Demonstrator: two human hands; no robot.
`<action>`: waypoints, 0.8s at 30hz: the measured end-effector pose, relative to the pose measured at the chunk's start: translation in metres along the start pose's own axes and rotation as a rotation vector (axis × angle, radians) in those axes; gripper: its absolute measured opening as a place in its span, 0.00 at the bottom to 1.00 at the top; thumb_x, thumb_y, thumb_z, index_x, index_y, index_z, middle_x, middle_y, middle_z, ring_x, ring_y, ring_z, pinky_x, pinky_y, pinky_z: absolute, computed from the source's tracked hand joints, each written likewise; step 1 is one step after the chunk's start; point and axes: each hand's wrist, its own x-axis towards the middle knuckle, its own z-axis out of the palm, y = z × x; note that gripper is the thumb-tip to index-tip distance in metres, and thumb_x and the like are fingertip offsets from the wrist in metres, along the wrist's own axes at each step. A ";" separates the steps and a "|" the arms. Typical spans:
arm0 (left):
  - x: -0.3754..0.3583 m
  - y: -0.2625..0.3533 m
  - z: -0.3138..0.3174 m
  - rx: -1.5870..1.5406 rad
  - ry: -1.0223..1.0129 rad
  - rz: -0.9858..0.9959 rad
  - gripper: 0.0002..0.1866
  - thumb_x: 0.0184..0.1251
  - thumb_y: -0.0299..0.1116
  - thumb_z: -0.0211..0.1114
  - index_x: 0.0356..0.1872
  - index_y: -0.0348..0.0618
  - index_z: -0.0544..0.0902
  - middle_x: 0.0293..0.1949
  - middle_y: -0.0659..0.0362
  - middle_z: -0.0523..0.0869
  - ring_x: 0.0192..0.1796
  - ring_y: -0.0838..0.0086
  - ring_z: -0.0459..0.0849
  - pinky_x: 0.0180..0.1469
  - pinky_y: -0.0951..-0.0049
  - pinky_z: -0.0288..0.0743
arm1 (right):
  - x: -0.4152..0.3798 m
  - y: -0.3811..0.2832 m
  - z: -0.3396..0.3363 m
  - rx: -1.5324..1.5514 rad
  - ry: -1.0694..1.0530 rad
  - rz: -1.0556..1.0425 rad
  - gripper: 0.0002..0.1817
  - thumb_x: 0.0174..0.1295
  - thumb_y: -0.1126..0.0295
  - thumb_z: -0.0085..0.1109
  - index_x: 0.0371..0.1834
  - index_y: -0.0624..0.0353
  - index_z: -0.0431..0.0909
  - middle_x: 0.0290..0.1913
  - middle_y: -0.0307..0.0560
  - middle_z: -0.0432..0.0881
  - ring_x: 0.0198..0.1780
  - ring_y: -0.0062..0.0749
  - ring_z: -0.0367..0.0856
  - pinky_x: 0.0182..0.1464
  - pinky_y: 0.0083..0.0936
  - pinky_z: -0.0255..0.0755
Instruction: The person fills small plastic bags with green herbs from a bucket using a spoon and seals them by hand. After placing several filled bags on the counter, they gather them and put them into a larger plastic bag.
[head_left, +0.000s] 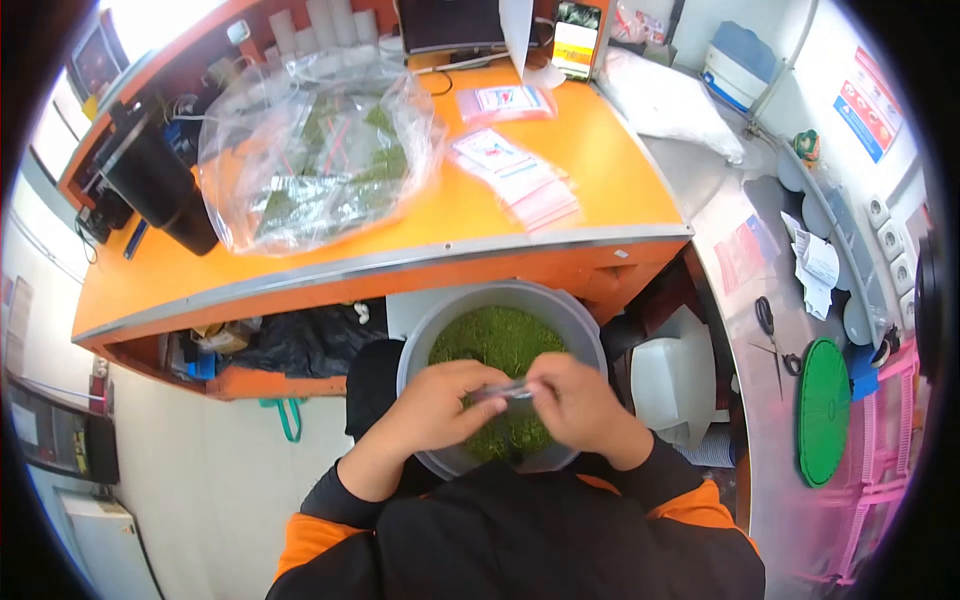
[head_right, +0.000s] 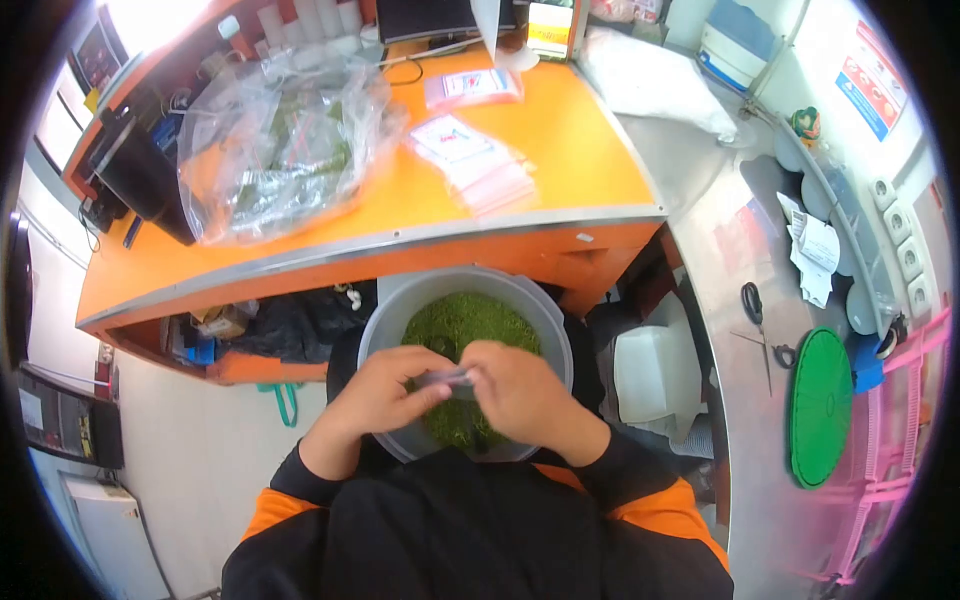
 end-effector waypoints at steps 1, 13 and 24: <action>0.002 0.004 -0.001 0.034 -0.047 0.006 0.08 0.62 0.34 0.62 0.31 0.39 0.82 0.27 0.52 0.81 0.32 0.57 0.80 0.34 0.64 0.72 | 0.003 0.003 0.007 0.058 -0.046 -0.046 0.04 0.56 0.75 0.55 0.34 0.60 0.72 0.28 0.51 0.74 0.32 0.49 0.75 0.34 0.34 0.70; 0.041 0.063 -0.124 0.637 0.819 -0.071 0.11 0.61 0.38 0.64 0.36 0.41 0.85 0.18 0.51 0.79 0.19 0.62 0.77 0.27 0.67 0.71 | 0.084 0.061 -0.048 -0.868 0.485 -0.333 0.17 0.54 0.72 0.56 0.49 0.60 0.73 0.48 0.50 0.76 0.54 0.44 0.73 0.55 0.41 0.65; 0.051 0.047 -0.116 1.050 0.708 0.230 0.34 0.44 0.42 0.74 0.55 0.41 0.74 0.52 0.48 0.77 0.54 0.47 0.74 0.61 0.52 0.63 | 0.073 0.069 -0.050 -0.467 0.627 -0.484 0.07 0.46 0.77 0.59 0.30 0.56 0.77 0.32 0.47 0.76 0.37 0.43 0.75 0.41 0.38 0.70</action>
